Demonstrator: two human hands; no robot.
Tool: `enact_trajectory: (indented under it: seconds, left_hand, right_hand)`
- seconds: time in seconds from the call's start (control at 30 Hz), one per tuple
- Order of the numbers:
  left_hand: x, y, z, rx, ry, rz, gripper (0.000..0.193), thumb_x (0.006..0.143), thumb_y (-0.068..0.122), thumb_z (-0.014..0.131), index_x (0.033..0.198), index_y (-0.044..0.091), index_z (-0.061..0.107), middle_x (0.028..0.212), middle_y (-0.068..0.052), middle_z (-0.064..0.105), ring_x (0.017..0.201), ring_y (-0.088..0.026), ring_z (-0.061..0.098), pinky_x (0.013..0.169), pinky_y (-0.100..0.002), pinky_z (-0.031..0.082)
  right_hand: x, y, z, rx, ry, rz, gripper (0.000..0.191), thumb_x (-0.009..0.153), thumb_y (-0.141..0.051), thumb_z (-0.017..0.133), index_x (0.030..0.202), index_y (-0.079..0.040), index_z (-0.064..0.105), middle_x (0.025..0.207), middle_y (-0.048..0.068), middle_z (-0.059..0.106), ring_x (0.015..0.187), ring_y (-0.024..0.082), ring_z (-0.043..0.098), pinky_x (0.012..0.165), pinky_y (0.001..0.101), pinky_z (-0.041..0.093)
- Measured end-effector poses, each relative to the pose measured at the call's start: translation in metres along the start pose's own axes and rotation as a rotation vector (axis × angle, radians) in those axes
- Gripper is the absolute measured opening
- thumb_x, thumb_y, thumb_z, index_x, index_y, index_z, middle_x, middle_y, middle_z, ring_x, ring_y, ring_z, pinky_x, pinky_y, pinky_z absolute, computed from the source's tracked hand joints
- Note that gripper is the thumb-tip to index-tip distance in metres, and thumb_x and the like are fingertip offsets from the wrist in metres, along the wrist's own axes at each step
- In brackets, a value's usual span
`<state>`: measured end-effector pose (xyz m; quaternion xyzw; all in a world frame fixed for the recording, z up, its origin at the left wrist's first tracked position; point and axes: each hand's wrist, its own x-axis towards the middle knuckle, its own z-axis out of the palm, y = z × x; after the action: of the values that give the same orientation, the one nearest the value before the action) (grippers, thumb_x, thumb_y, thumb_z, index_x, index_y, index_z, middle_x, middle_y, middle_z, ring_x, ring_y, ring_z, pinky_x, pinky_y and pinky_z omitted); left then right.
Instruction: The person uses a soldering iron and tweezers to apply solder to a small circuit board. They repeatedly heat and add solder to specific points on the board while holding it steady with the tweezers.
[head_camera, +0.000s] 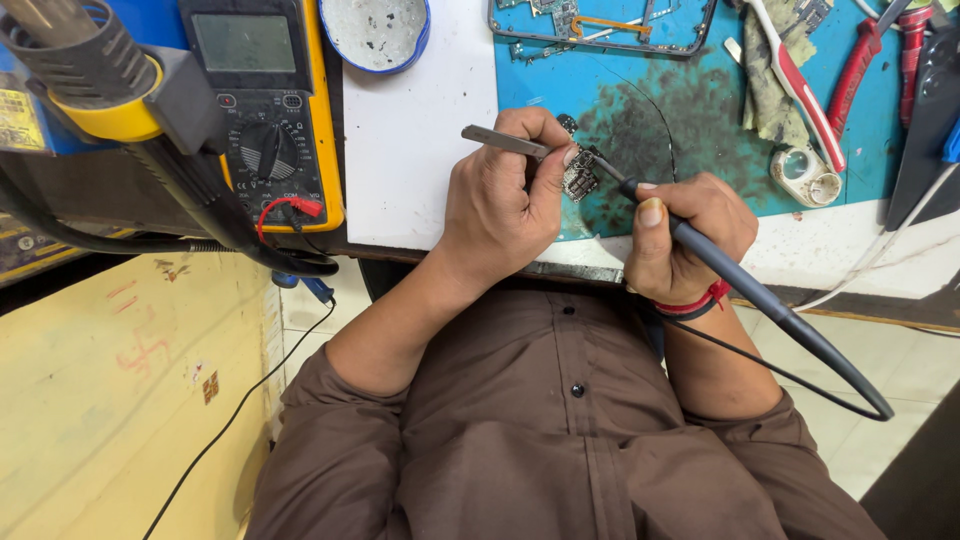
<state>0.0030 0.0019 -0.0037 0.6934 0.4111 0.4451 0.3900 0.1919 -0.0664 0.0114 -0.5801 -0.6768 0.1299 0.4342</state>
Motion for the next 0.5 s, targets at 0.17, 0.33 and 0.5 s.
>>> enact_trajectory:
  seconds: [0.17, 0.33, 0.5]
  left_hand:
    - [0.0001, 0.0006, -0.0001, -0.009, -0.008, -0.025, 0.022, 0.105, 0.003, 0.066, 0.114, 0.005, 0.047, 0.097, -0.002, 0.066, 0.068, -0.014, 0.067, 0.061, -0.030, 0.055]
    - [0.0005, 0.0003, -0.0003, 0.003, -0.006, -0.014, 0.022, 0.105, 0.003, 0.067, 0.114, 0.006, 0.047, 0.098, -0.003, 0.066, 0.069, -0.015, 0.067, 0.062, -0.030, 0.055]
    - [0.0007, 0.0000, -0.0008, 0.002, -0.005, -0.012, 0.021, 0.105, 0.003, 0.066, 0.113, 0.005, 0.047, 0.099, -0.003, 0.066, 0.070, -0.014, 0.067, 0.062, -0.030, 0.056]
  right_hand:
    - [0.0000, -0.0010, -0.0006, 0.005, -0.015, 0.000, 0.012, 0.107, -0.011, 0.063, 0.100, -0.001, 0.064, 0.079, 0.011, 0.062, 0.059, 0.022, 0.053, 0.058, 0.0333, 0.041]
    - [0.0000, -0.0010, 0.0012, -0.001, 0.007, 0.015, 0.012, 0.108, -0.010, 0.064, 0.100, 0.000, 0.064, 0.076, 0.010, 0.060, 0.058, 0.021, 0.052, 0.057, 0.0332, 0.039]
    - [0.0007, -0.0009, 0.0016, 0.006, 0.020, -0.003, 0.012, 0.107, -0.010, 0.064, 0.099, -0.001, 0.063, 0.074, 0.010, 0.058, 0.057, 0.022, 0.051, 0.057, 0.0337, 0.039]
